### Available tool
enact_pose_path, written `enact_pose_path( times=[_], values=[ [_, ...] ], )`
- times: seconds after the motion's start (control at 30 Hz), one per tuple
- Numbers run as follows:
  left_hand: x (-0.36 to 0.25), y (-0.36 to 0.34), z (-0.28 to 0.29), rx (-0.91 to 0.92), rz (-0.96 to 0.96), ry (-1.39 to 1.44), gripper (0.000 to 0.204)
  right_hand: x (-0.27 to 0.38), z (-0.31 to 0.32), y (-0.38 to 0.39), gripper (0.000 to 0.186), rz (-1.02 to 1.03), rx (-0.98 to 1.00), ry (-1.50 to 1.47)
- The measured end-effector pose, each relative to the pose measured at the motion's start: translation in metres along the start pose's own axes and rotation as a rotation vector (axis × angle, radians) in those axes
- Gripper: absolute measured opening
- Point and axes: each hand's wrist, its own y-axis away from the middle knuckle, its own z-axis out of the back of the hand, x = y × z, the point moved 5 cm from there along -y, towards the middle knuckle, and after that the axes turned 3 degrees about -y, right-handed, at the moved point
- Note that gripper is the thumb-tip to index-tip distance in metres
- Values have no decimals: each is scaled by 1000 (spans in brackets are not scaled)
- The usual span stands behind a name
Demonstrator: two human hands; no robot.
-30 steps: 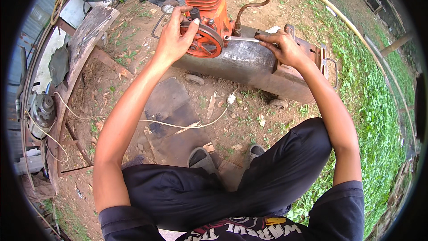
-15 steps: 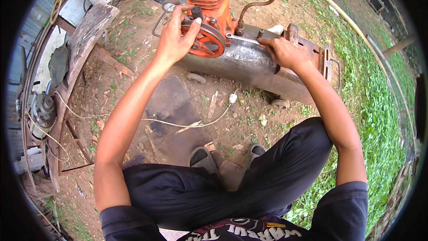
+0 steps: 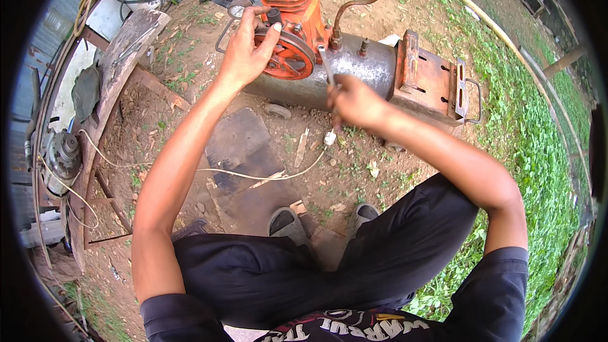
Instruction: The person uses a wrench to tighten bolts on a red compressor pump that is mounted on top of a horizontal metal tank.
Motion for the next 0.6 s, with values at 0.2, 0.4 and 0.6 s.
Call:
enact_pose_path(
  times=[0.2,0.4,0.6],
  values=[
    [-4,2,0,14,-24,-24,39,61,76,47,40,264,-257,491],
    [-7,1,0,-7,15,-16,39,28,112,11,28,530,-271,799],
    [-7,0,-2,3,31,43,39,10,120,-25,26,628,-358,1015]
  ],
)
